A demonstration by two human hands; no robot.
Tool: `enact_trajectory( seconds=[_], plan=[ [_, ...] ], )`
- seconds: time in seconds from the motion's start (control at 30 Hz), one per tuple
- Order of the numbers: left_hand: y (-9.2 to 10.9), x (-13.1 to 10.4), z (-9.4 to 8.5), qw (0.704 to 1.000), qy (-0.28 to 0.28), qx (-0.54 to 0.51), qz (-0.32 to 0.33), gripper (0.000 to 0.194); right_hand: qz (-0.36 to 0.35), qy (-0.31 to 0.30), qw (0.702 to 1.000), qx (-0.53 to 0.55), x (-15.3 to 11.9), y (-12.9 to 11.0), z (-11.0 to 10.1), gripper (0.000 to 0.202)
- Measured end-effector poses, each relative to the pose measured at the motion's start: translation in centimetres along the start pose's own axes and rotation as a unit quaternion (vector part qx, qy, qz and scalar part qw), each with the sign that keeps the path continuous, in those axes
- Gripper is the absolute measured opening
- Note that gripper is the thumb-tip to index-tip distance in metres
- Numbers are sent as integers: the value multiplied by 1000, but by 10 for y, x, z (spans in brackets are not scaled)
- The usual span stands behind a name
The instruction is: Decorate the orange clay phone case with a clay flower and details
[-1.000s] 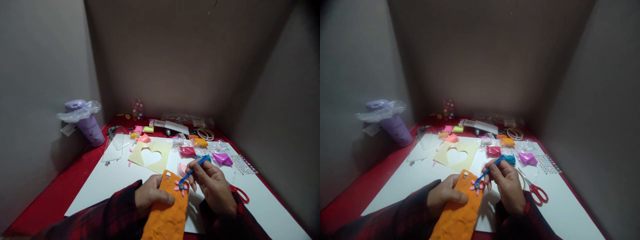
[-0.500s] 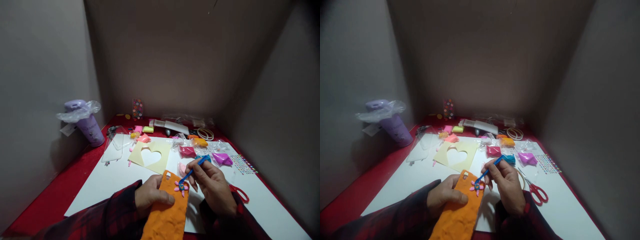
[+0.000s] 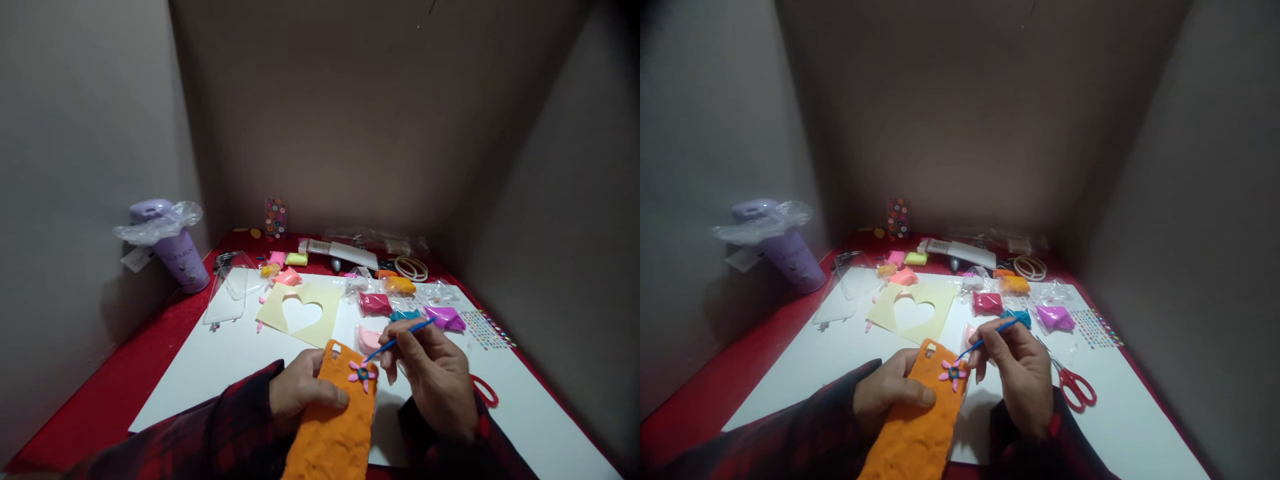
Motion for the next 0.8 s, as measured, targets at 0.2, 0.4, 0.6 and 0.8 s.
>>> enact_trajectory(
  seconds=[0.2, 0.4, 0.6, 0.8],
  plan=[
    [3, 0, 1, 1000, 0, -1, 11, 44, -153, -21, 986, -58, -12, -30, 7, 10],
    [1, 1, 3, 1000, -19, 4, 17, 43, -162, -63, 980, -95, -17, -30, 13, 15],
    [0, 1, -1, 1000, -9, 0, 18, 44, -168, -66, 978, -107, -17, -32, 14, 16],
    [0, 1, 0, 1000, -11, -3, 16, 44, -174, -73, 974, -125, -19, -33, 14, 19]
  ],
)
Point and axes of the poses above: each hand's wrist, its own x-axis towards the middle knuckle, its own z-axis out of the palm, y = z × x, the point moved 9 cm from there along x, towards the middle knuckle, and after that the axes turned 6 degrees about -z, right-handed, at the moved point
